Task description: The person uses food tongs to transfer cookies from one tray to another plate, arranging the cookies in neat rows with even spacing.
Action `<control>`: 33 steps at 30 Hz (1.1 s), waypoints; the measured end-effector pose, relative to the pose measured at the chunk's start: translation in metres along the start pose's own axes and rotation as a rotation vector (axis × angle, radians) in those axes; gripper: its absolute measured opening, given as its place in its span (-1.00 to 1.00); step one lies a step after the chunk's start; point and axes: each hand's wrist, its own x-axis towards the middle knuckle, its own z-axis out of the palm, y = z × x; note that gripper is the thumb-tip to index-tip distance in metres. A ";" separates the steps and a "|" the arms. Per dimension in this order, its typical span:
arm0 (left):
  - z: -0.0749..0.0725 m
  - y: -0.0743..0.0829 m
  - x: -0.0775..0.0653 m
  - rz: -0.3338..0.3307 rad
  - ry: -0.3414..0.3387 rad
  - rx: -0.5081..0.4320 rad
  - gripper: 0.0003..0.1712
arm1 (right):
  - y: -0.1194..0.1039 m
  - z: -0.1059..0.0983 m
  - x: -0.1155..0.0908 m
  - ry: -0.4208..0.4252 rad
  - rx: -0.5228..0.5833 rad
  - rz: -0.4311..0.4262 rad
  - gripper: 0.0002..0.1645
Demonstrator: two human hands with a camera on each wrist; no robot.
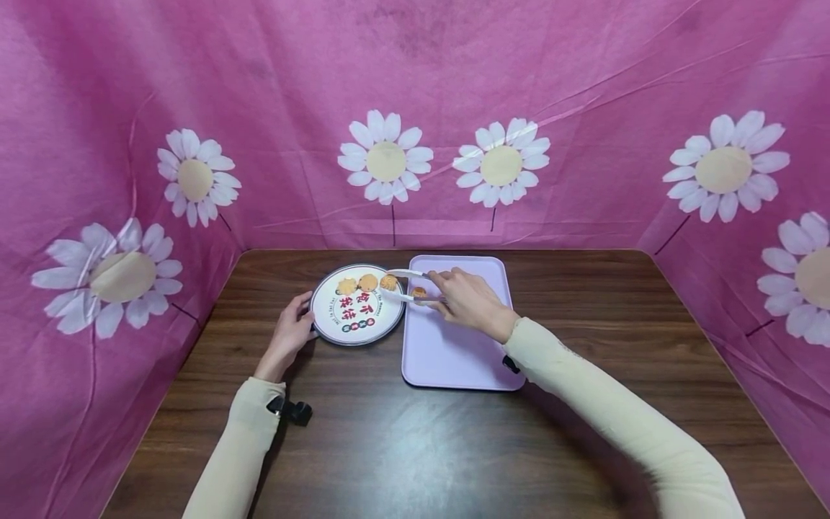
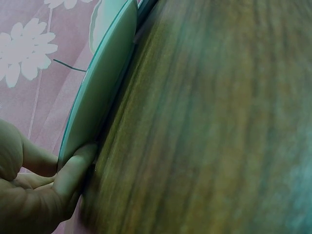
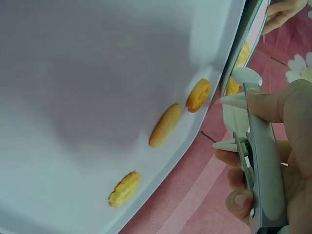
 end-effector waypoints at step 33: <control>-0.001 0.001 0.001 -0.002 0.008 -0.003 -0.35 | -0.008 0.001 0.013 -0.010 -0.060 -0.003 -0.38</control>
